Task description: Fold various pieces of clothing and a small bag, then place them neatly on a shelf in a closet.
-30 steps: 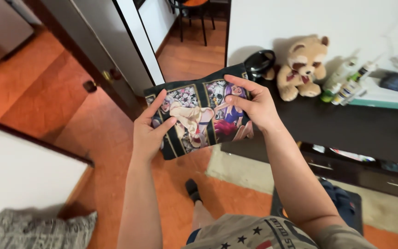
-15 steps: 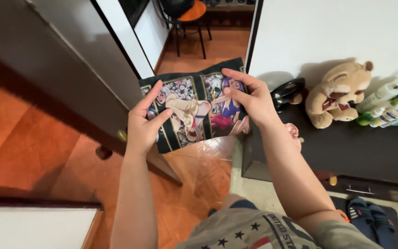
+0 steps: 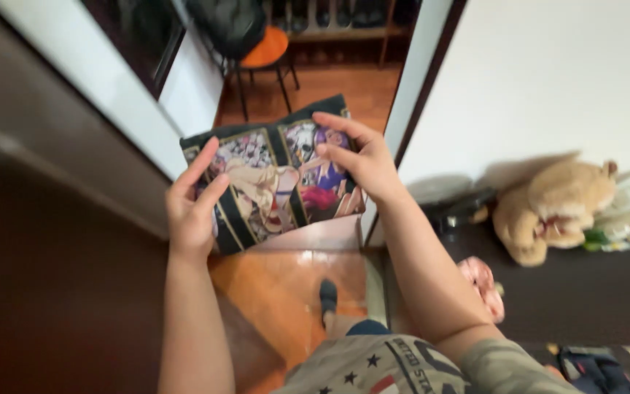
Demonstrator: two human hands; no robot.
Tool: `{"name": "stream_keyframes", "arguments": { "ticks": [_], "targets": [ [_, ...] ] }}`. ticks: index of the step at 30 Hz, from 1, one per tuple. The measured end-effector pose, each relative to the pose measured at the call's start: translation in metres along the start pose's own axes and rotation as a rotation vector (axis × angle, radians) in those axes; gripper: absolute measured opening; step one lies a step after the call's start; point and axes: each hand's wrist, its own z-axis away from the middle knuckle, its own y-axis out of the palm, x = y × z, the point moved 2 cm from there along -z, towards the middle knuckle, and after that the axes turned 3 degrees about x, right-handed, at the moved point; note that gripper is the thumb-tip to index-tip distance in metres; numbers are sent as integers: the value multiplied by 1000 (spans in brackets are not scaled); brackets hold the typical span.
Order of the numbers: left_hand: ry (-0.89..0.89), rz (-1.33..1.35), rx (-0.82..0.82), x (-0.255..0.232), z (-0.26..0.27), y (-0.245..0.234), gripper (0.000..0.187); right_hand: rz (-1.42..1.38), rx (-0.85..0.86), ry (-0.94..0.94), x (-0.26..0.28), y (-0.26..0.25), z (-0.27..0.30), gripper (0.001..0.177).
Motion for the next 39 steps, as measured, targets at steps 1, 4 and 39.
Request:
{"name": "stream_keyframes", "arguments": {
  "ticks": [1, 4, 39],
  "targets": [
    [-19, 35, 5, 12, -27, -6, 54, 24, 0, -12, -3, -4, -27, 46],
    [-69, 106, 36, 37, -98, -19, 53, 54, -20, -6, -12, -15, -91, 44],
    [-388, 434, 696, 356, -745, -35, 61, 321, -568, -32, -145, -207, -579, 36]
  ]
}}
